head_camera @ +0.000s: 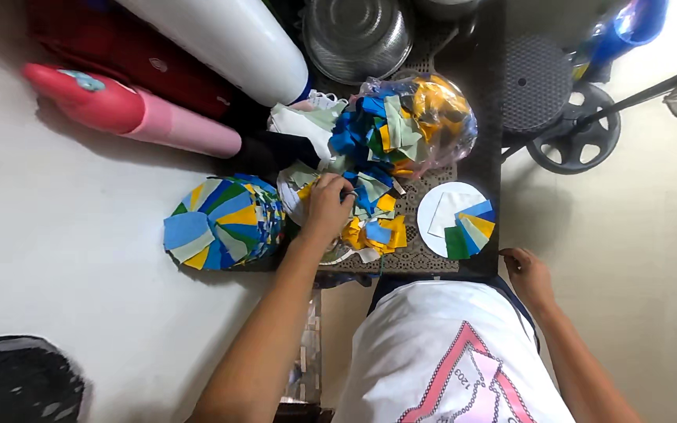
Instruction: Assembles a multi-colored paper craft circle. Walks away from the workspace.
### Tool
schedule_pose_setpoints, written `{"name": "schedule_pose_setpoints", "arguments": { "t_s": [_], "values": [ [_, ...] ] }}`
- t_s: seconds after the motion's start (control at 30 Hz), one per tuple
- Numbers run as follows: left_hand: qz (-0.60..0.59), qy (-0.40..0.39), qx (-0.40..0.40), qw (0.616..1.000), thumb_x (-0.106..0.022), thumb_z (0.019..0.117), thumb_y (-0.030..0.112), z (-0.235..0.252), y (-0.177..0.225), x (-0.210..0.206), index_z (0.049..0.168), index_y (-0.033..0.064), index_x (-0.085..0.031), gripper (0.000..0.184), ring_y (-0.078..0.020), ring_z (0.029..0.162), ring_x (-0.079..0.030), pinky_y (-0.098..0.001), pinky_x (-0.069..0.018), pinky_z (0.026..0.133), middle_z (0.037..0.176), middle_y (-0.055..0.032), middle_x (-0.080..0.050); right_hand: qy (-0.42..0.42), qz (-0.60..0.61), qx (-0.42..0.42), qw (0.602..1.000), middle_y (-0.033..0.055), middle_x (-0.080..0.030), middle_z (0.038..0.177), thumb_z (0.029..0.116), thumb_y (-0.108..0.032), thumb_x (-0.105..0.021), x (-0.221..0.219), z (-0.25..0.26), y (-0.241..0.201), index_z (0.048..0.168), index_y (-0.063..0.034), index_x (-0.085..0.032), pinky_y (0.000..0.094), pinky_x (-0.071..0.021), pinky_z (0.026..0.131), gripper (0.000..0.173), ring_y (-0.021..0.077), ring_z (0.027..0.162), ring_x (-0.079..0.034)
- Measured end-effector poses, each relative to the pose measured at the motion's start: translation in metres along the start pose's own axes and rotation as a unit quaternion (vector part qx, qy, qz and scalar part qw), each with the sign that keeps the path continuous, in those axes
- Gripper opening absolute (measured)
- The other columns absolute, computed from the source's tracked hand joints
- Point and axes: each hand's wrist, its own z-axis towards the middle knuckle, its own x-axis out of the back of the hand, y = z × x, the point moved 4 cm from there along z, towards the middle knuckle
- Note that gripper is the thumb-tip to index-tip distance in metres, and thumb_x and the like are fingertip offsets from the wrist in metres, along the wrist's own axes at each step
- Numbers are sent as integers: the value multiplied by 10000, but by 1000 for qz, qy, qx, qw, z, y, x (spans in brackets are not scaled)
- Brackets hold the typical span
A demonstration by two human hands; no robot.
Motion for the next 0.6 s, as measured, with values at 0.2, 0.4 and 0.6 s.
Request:
{"name": "schedule_pose_setpoints", "arguments": {
  "t_s": [0.2, 0.4, 0.6],
  "values": [
    [2, -7, 41, 999, -664, 997, 96, -10, -8, 22, 1079, -45, -670, 163, -434, 936, -682, -654, -516, 847, 1009, -252, -692, -7, 7, -15, 1000, 230, -708, 1102, 1025, -48, -507, -1, -4, 9, 1144, 24, -728, 508, -551, 895, 261, 349, 984, -697],
    [-173, -49, 130, 975, -676, 968, 33, -25, -25, 51, 1004, -9, -591, 102, -201, 750, -554, -420, -482, 712, 866, -125, -599, -8, 8, -9, 1000, 258, -706, 1090, 1020, -30, -518, -6, -8, 7, 1133, 43, -728, 545, -545, 881, 249, 392, 975, -694],
    [-64, 27, 138, 988, -661, 970, 25, -43, -31, 71, 1277, -12, -598, 316, -372, 1104, -661, -588, -525, 941, 1237, -222, -656, -8, -8, 4, 1000, 252, -709, 1074, 1015, -22, -528, -7, -1, -2, 1113, 45, -730, 573, -537, 883, 234, 400, 980, -694]
  ]
}}
